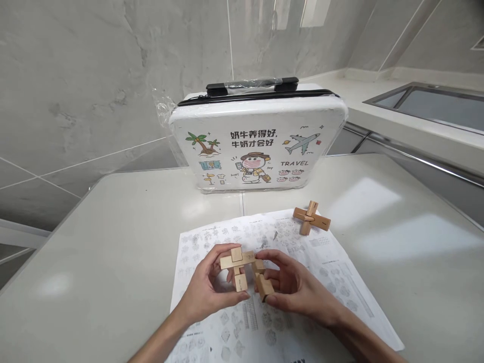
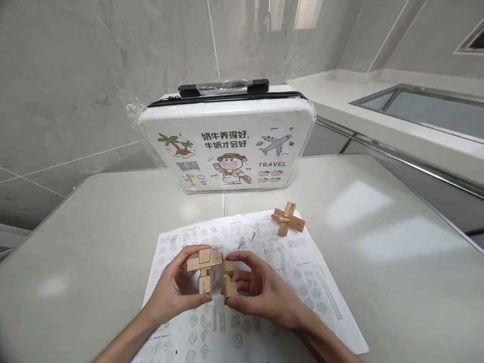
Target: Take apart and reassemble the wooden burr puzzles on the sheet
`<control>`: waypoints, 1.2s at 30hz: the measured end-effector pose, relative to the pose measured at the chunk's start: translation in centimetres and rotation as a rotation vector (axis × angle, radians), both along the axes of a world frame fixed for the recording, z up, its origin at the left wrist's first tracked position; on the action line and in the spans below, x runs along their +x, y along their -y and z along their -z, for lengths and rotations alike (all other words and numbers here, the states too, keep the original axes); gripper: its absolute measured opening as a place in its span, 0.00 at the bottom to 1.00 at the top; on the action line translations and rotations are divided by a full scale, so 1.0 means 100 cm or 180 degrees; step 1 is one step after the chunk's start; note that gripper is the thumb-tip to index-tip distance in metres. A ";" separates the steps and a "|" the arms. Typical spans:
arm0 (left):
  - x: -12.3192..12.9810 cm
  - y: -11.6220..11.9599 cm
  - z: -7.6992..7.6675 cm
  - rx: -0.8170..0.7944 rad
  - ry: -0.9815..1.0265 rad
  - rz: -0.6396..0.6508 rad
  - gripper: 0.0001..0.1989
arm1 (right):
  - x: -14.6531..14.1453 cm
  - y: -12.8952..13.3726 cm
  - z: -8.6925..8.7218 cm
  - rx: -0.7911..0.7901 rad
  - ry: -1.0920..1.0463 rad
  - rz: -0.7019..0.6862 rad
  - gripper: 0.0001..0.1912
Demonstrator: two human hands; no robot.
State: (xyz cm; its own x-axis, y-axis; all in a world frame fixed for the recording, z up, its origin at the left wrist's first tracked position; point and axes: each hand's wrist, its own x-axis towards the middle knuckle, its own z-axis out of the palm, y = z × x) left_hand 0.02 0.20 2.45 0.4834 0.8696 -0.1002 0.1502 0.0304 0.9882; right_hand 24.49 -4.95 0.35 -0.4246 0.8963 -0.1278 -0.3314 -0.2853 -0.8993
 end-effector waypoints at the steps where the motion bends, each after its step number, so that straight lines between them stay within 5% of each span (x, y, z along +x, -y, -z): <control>1: 0.000 0.000 0.000 0.0026 -0.0007 0.0012 0.35 | 0.001 0.000 0.000 -0.0001 -0.0001 -0.0013 0.38; 12: 0.000 0.004 0.002 0.0117 -0.0037 0.0106 0.36 | 0.003 -0.001 0.001 -0.0198 -0.0376 -0.0291 0.37; 36: 0.007 0.005 0.002 0.1446 -0.0186 0.0787 0.41 | 0.004 -0.002 -0.006 -0.0454 -0.0254 -0.0377 0.27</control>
